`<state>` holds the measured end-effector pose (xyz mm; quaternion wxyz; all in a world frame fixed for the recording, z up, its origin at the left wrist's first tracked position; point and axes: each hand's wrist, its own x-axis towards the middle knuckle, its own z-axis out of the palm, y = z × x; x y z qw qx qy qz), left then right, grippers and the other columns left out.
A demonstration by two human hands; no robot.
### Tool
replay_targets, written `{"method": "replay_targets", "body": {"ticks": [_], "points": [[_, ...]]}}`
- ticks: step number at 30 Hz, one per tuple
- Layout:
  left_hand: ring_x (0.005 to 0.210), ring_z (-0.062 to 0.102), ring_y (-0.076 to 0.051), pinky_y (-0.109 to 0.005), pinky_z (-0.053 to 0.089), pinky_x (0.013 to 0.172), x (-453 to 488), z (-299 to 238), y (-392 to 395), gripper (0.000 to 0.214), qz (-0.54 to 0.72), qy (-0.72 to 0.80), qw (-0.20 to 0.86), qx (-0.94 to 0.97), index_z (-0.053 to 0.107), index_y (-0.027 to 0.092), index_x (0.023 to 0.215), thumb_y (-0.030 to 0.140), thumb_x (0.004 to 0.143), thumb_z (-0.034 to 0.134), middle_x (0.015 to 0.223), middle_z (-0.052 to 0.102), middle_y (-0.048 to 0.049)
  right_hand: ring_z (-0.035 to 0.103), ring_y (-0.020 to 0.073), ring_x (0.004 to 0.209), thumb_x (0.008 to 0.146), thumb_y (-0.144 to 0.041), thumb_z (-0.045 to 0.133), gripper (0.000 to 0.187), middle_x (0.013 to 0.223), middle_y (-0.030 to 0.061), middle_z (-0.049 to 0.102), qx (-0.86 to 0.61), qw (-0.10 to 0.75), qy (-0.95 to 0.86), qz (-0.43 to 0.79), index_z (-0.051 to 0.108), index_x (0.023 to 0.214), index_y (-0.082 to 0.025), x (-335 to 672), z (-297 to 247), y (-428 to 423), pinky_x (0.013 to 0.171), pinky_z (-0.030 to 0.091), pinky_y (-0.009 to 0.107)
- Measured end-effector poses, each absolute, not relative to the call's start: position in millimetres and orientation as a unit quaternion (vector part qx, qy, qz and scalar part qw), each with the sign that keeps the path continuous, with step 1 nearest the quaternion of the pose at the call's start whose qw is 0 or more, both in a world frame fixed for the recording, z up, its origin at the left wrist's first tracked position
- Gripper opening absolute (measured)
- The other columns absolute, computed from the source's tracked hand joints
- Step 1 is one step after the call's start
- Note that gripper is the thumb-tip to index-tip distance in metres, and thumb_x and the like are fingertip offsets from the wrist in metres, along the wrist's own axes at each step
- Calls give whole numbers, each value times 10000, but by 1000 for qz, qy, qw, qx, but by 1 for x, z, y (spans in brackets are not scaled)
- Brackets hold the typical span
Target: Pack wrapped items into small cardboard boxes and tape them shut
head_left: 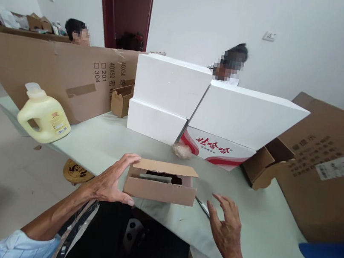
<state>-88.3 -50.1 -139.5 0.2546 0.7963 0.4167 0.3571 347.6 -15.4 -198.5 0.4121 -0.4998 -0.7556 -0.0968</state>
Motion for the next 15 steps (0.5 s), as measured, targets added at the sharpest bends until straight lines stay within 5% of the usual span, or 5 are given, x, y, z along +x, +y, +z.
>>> {"method": "replay_targets", "body": {"ticks": [8,15], "points": [[1376,613,-313,-477,523,1159,-80,-115,-41,426,396,439,216,777,615,240,1369,427,999,712,1472,611,-144,664,333,1170,1037,-307,671,455,1287,165,719,-336,416,-836,-126,558,1465,-203,242,-136,-30,965,538,504],[1207,702,-269,-447,566,1053,-70,-105,-30,214,405,452,166,777,716,215,1192,311,1009,658,1292,735,-117,637,300,1072,1056,-262,623,284,1192,128,701,-352,386,-846,-104,617,1336,-217,227,-132,-33,926,519,472]]}}
